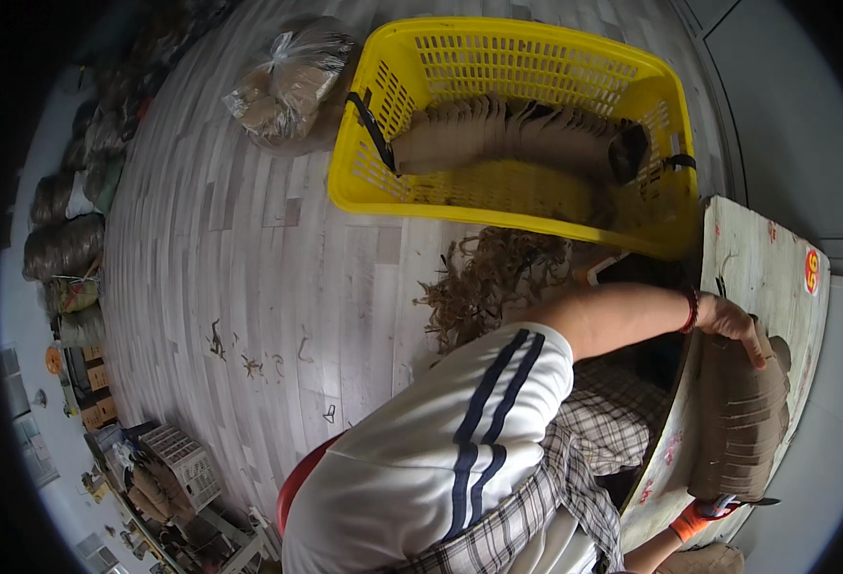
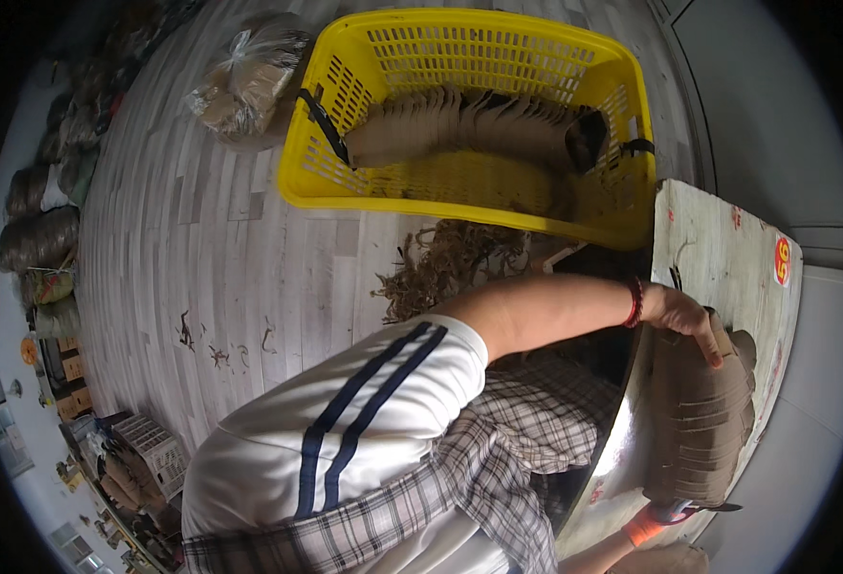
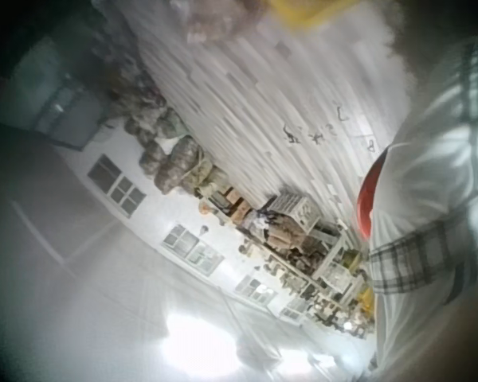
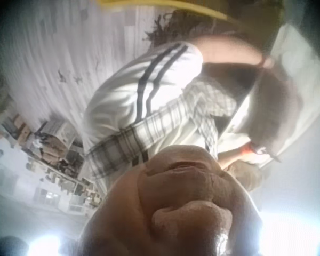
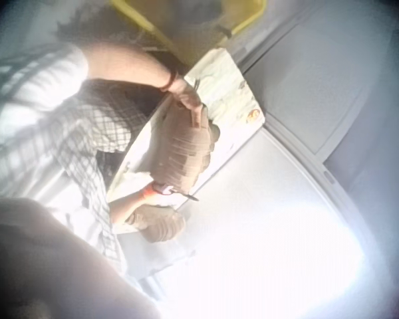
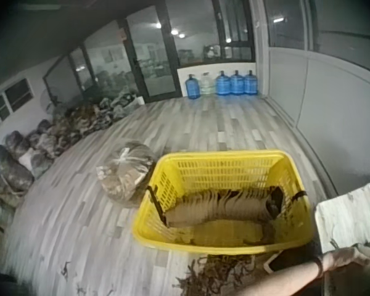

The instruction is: The person trims the edges of corduroy fabric pieces using scissors and a rotary cutter. They cut along the ridges, remove excess material, and place the trimmed pieces into a yellow basket. The person also uses a rotary cutter to refine the edges of individual fabric pieces.

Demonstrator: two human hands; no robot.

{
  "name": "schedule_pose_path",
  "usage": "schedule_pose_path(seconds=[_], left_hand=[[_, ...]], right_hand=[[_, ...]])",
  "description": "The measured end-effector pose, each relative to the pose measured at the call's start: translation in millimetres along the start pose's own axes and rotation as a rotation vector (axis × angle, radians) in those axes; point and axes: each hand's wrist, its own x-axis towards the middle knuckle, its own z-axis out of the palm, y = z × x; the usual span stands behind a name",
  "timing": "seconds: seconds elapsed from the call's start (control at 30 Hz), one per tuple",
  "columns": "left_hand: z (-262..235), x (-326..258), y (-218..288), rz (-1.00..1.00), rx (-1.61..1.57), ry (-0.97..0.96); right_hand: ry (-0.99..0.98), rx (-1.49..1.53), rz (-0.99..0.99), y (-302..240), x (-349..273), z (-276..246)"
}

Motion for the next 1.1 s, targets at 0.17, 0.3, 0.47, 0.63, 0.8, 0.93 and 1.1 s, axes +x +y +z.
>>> schedule_pose_path(seconds=[0.17, 0.3, 0.47, 0.63, 0.8, 0.93, 1.1], left_hand=[[0.8, 2.3, -6.3, 0.010, -0.057, -0.013], [5.0, 1.0, -5.9, 0.054, 0.112, 0.071], [-14.7, -19.3, -1.6, 0.103, 0.064, -0.056], [-0.7, -35.9, 7.6, 0.210, 0.268, -0.066], [12.9, -38.8, -20.1, 0.541, 0.700, -0.098], [23.6, -48.8, -34.5, 0.632, 0.861, -0.042], [36.0, -41.2, -16.4, 0.147, 0.202, 0.051]], right_hand=[[0.026, -0.072, -0.031, -12.3, -29.6, 16.8], [0.036, -0.102, -0.063, -19.4, -48.4, 25.9], [0.065, -0.133, -0.158, -19.2, -58.4, 53.3], [0.159, -0.041, -0.174, -23.9, -65.0, 76.5], [0.254, -0.170, -0.203, -9.7, -68.6, 64.4], [0.237, -0.117, -0.351, -37.4, -73.6, 78.8], [0.258, -0.291, -0.228, -32.0, -62.7, 56.4]])
